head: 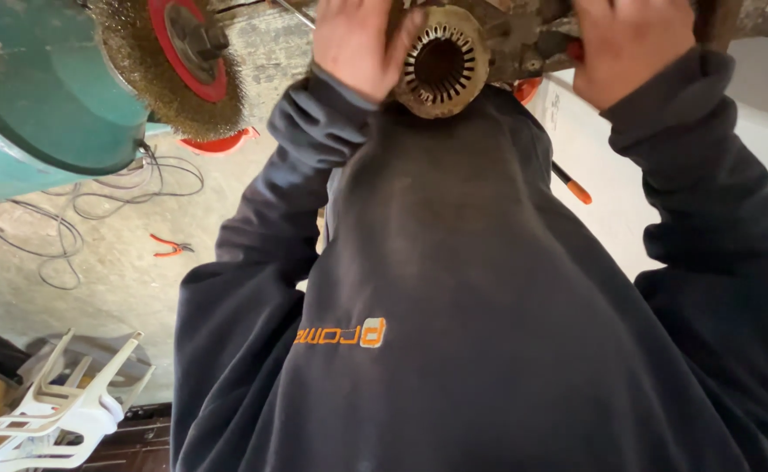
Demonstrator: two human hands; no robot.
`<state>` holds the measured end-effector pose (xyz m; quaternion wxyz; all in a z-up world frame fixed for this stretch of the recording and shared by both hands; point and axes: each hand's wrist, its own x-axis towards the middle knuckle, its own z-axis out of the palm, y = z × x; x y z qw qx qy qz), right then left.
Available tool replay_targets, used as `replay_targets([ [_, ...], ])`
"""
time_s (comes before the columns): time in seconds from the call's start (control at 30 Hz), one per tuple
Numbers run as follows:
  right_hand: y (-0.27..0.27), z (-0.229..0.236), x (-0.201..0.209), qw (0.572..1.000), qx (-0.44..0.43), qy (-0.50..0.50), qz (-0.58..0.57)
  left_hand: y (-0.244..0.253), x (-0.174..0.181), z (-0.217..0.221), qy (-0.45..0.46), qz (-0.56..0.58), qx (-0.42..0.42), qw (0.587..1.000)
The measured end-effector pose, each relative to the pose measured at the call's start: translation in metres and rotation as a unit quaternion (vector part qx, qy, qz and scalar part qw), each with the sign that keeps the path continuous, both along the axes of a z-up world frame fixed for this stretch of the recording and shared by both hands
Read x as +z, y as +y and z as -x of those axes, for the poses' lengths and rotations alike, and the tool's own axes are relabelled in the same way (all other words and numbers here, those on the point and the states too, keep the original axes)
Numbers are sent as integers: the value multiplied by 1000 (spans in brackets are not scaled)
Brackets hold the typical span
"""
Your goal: The person is working on a rusty mechanical part, possibly a brake caliper, using a wrench to loosen bolts. They then use a wooden block to tap the part. Later, they handle a circular metal component, possibly a clutch plate, and use pliers to manipulate it.
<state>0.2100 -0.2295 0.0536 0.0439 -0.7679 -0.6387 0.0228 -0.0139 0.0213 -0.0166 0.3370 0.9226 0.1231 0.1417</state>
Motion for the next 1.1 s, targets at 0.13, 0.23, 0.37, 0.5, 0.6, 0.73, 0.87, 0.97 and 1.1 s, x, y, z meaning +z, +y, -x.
replay_targets([
  [0.13,11,-2,-7,996,63,-55,-28,-32,21,16,44,29,12,999],
  [0.23,6,-3,-24,991,86,-107,-2,-54,30,16,54,26,14,998],
  [0.37,13,4,-29,995,69,-72,-2,-58,17,16,100,61,15,993],
  [0.5,11,13,-32,998,51,-25,-24,-20,12,11,53,36,-55,996],
  [0.6,-12,24,-40,999,9,27,-30,5,22,0,34,82,-198,976],
  [0.73,-33,29,-15,982,-101,148,-54,10,38,-13,39,37,-262,963],
  [0.87,-26,32,2,982,-127,134,-25,4,38,-23,-64,96,-252,961],
  [0.97,-2,33,14,982,-114,149,-16,1,1,-27,-48,37,-246,967],
  [1.1,5,30,16,987,-70,141,-12,18,-11,-10,78,79,-151,982],
])
